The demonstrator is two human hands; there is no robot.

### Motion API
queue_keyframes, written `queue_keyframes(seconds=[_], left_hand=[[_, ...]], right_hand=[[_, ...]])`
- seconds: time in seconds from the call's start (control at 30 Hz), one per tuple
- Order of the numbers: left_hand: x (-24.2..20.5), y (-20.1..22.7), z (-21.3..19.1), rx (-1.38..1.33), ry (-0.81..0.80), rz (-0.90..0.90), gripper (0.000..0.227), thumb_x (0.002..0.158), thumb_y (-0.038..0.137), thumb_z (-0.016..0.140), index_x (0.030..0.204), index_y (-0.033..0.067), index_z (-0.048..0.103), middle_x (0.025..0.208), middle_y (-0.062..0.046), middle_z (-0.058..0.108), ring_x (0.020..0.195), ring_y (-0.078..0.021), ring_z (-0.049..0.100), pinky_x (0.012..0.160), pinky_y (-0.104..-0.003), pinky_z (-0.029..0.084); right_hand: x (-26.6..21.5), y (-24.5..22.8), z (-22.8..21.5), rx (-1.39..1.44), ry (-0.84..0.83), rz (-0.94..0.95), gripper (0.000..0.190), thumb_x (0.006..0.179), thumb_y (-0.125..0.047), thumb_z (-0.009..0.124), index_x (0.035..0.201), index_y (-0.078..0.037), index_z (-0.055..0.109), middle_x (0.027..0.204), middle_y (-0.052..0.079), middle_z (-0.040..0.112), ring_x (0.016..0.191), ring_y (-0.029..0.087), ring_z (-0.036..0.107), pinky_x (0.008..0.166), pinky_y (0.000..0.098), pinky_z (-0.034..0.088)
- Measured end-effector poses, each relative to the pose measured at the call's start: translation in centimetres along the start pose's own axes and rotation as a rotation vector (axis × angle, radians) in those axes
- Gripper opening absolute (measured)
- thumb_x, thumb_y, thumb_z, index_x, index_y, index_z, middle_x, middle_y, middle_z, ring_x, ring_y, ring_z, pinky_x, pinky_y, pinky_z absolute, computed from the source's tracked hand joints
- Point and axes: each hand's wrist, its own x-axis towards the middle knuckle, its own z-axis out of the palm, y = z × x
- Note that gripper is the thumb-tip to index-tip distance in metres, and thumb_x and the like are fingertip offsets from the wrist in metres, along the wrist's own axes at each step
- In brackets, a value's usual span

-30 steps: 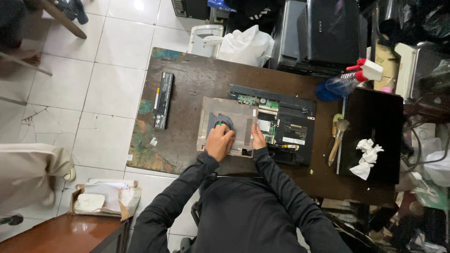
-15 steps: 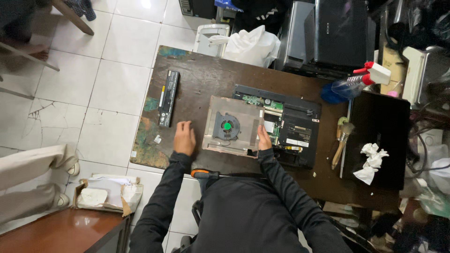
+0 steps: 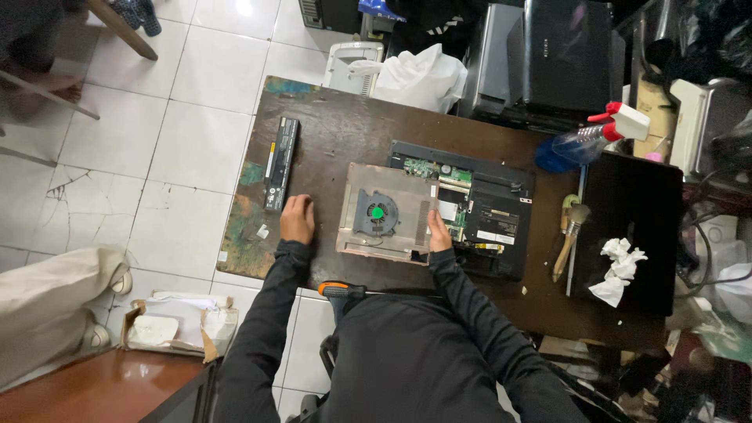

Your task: The person removes the battery from the back of a laptop, then opens the bottom cover to access the internals. They remove the cooling fan and heat sink assembly, brush it, and place it aside. The person then removes the hard drive and sets it on the table.

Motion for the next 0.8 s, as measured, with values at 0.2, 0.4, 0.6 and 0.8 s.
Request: queue_keyframes(seconds=[0.2, 0.4, 0.6, 0.8], left_hand=[[-2.5, 8.6, -2.3, -0.385, 0.075, 0.185, 0.017, 0.089, 0.007, 0.065, 0.105, 0.0116, 0.064, 0.088, -0.007, 0.061, 0.081, -0.0292, 0.065, 0.072, -0.037, 0.052], [-5.1, 11.9, 0.9, -0.303, -0.066, 0.466, 0.036, 0.081, 0.016, 0.073, 0.115, 0.0142, 0.062, 0.086, -0.002, 0.062, 0.079, -0.0223, 0.065, 0.071, -0.035, 0.054], [-4.7, 11.9, 1.5, -0.248, -0.050, 0.539, 0.043, 0.079, 0.017, 0.073, 0.120, 0.0150, 0.061, 0.084, 0.002, 0.064, 0.077, -0.0181, 0.062, 0.070, -0.030, 0.051], [-3.5, 11.1, 0.1, -0.336, 0.050, 0.476, 0.039, 0.082, 0.010, 0.072, 0.120, 0.0114, 0.063, 0.089, -0.004, 0.065, 0.081, -0.0237, 0.061, 0.073, -0.035, 0.050]], right_hand=[[-0.2, -0.6, 0.3, -0.009, 0.015, 0.028, 0.071, 0.095, -0.046, 0.064, 0.144, 0.001, 0.041, 0.146, 0.025, 0.040, 0.140, 0.034, 0.031, 0.118, 0.0443, 0.024], [-0.7, -0.2, 0.6, -0.142, 0.018, 0.054, 0.069, 0.094, -0.054, 0.063, 0.143, -0.008, 0.048, 0.147, 0.021, 0.042, 0.140, 0.031, 0.034, 0.119, 0.0395, 0.026], [-0.4, -0.2, 0.8, -0.037, 0.027, 0.038, 0.070, 0.093, -0.050, 0.068, 0.143, -0.005, 0.047, 0.145, 0.022, 0.043, 0.137, 0.030, 0.037, 0.115, 0.0406, 0.031], [-0.4, -0.2, 0.1, -0.052, 0.010, 0.049, 0.074, 0.092, -0.054, 0.066, 0.144, -0.006, 0.045, 0.146, 0.023, 0.042, 0.137, 0.031, 0.037, 0.114, 0.0401, 0.032]])
